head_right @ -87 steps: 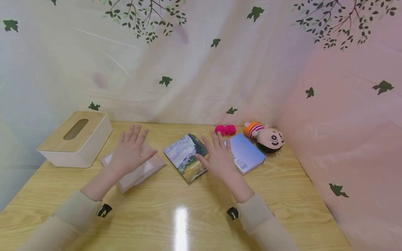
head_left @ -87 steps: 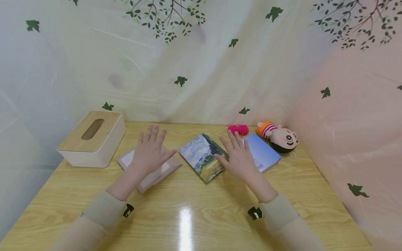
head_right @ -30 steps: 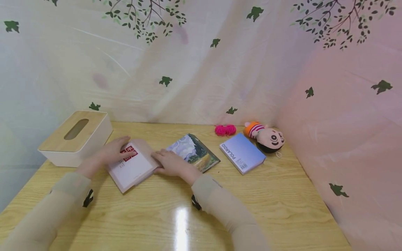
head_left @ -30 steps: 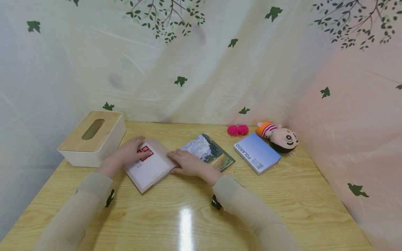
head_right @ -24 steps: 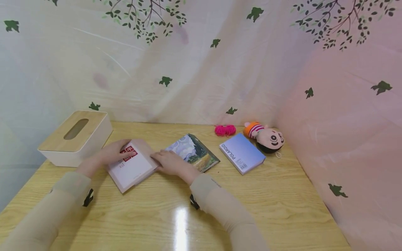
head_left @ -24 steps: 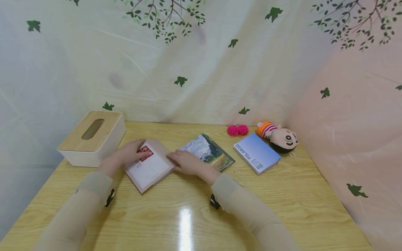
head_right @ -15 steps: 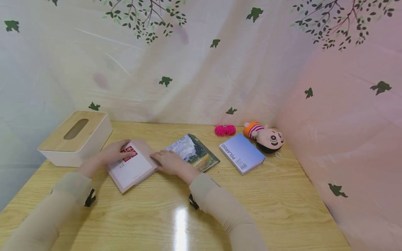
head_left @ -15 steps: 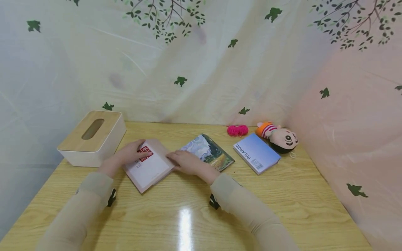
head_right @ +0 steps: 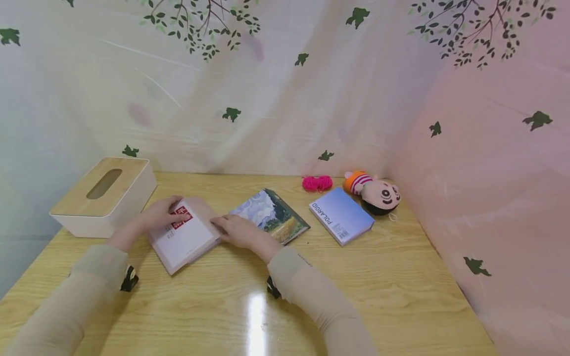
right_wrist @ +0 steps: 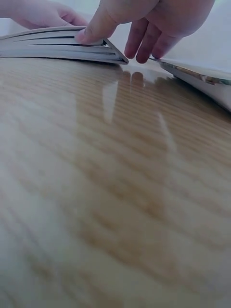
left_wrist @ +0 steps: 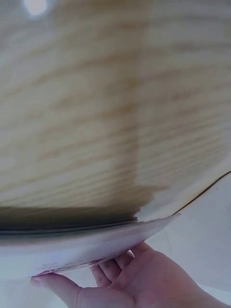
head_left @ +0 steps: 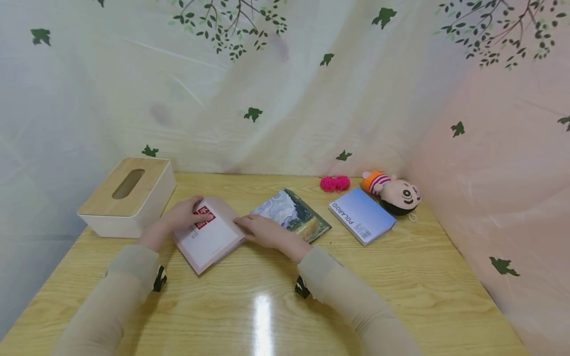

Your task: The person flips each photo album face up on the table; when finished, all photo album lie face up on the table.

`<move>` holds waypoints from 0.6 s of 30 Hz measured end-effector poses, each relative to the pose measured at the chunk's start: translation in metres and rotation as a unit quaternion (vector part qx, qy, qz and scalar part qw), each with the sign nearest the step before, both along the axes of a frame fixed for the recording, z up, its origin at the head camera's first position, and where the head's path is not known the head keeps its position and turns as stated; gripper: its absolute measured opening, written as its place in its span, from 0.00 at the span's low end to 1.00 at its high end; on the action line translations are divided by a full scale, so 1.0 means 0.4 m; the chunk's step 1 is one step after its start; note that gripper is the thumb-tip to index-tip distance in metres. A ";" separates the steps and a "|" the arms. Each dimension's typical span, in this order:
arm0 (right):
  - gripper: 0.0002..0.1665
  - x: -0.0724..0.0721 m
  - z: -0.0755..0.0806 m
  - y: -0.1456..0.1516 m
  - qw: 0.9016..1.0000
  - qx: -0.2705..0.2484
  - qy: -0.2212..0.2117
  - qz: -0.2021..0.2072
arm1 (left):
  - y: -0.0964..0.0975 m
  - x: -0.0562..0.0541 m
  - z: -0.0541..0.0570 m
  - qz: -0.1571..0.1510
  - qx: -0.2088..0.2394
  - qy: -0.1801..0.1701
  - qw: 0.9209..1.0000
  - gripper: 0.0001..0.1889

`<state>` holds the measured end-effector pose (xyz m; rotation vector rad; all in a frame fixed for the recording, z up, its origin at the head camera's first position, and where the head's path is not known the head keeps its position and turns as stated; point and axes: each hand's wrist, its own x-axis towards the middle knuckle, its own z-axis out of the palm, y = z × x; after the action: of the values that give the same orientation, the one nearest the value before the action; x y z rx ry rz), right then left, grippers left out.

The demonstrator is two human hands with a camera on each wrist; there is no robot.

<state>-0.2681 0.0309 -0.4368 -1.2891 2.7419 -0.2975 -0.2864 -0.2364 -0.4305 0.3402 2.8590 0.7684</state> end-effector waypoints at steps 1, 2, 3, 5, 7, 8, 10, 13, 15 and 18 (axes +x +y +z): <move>0.33 -0.001 0.000 0.002 1.000 -0.007 -0.002 0.001 | 0.000 -0.003 0.000 0.001 0.002 0.003 1.000 0.44; 0.33 -0.002 0.000 0.004 1.000 -0.015 -0.003 0.002 | 0.000 -0.006 0.000 0.002 0.005 0.006 1.000 0.44; 0.32 -0.003 0.001 0.007 1.000 -0.023 -0.003 0.003 | 0.001 -0.009 0.000 0.003 0.009 0.011 1.000 0.44; 0.32 -0.003 0.003 0.009 0.999 -0.036 -0.004 0.003 | -0.002 -0.013 0.003 0.004 0.014 0.023 1.000 0.44; 0.32 -0.002 0.006 0.012 0.999 -0.047 -0.005 0.001 | -0.002 -0.017 0.005 0.004 0.019 0.032 0.999 0.44; 0.32 0.000 0.008 0.014 0.999 -0.052 -0.005 0.000 | -0.001 -0.017 0.008 0.003 0.021 0.038 0.999 0.44; 0.32 0.003 0.010 0.017 0.998 -0.060 -0.004 -0.004 | 0.000 -0.017 0.013 0.004 0.027 0.043 0.999 0.44; 0.32 0.008 0.015 0.021 0.997 -0.071 -0.004 -0.009 | 0.002 -0.014 0.021 0.009 0.030 0.047 0.998 0.45; 0.32 0.008 0.017 0.022 0.997 -0.074 -0.005 -0.012 | 0.002 -0.011 0.024 0.013 0.031 0.046 0.998 0.46; 0.33 0.009 0.021 0.021 0.997 -0.076 -0.009 -0.014 | 0.000 -0.009 0.025 0.016 0.028 0.051 0.998 0.47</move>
<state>-0.2645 0.0393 -0.4284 -1.2748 2.7702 -0.5266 -0.2900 -0.2365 -0.4206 0.3526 2.9491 0.8609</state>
